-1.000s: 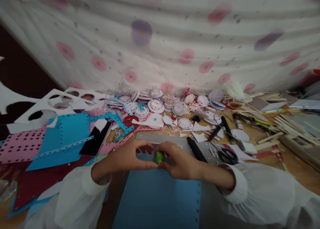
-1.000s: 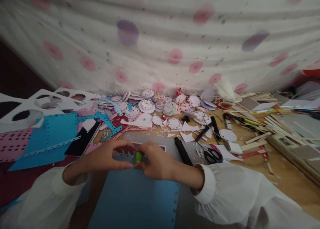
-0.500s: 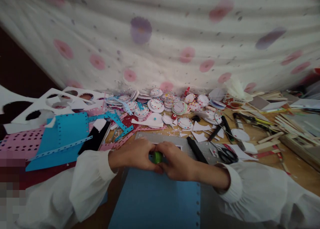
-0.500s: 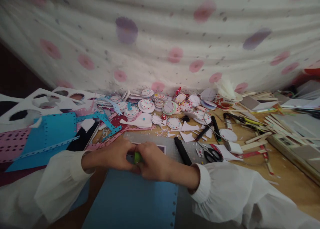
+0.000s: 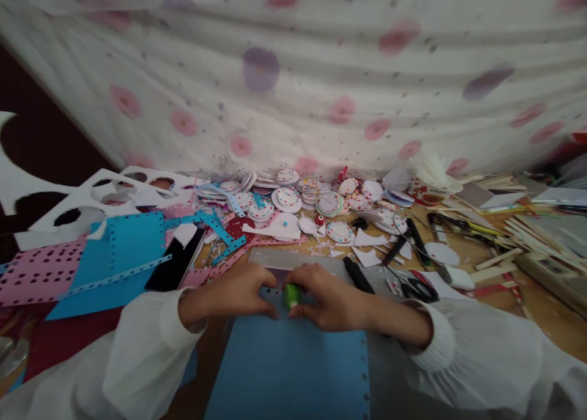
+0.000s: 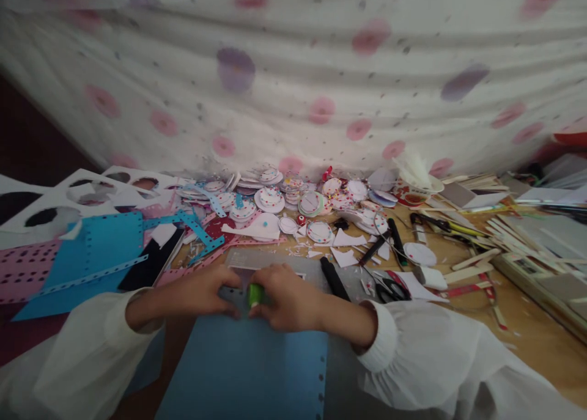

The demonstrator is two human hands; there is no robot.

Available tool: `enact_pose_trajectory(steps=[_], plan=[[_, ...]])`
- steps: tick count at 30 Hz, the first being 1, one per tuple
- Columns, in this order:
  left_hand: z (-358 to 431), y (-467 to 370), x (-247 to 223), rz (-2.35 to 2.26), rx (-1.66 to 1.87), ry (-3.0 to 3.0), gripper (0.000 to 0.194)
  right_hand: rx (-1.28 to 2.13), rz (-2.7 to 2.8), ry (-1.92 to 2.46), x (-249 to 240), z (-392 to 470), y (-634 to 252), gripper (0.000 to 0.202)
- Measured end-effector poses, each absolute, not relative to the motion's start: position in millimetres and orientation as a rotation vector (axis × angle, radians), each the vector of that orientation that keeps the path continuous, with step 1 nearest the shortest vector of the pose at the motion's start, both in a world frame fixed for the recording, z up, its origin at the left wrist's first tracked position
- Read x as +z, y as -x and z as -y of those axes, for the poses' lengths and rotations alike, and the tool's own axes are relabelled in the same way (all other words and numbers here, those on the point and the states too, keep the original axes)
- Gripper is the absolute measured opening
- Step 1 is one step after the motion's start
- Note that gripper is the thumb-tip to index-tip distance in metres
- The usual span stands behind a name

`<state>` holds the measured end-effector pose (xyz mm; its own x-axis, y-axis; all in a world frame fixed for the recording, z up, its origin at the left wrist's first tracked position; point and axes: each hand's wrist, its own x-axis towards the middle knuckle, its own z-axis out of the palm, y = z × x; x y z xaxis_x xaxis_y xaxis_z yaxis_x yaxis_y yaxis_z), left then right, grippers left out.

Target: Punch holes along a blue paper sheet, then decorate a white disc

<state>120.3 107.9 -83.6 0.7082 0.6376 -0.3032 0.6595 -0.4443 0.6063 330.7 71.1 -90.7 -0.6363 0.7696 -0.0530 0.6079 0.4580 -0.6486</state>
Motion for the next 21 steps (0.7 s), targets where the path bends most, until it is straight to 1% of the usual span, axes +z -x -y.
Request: enact_pose_trajectory(steps=[4, 9, 13, 16, 17, 20, 21], plan=[[-102, -110, -87, -1.086, -0.039, -2.210, 0.029, 0.951, 2.465, 1.241, -87, -68, -332, 0.022], [-95, -104, -90, -1.105, 0.056, -2.220, 0.021, 0.892, 2.470, 1.235, -88, -66, -327, 0.017], [-92, -103, -90, -1.126, 0.073, -2.222, 0.016, 0.832, 2.480, 1.290, -93, -65, -322, 0.020], [-93, -105, -83, -1.063, 0.002, -2.202, 0.013, 0.832, 2.474, 1.300, -97, -64, -321, 0.020], [-93, -107, -79, -1.022, -0.020, -2.207, 0.016, 0.841, 2.462, 1.275, -98, -64, -320, 0.021], [-95, -115, -68, -0.918, 0.003, -2.285, 0.046, 0.858, 2.427, 1.162, -99, -65, -319, 0.030], [-95, -119, -66, -0.909, 0.029, -2.319, 0.052, 0.855, 2.423, 1.142, -99, -65, -319, 0.032]])
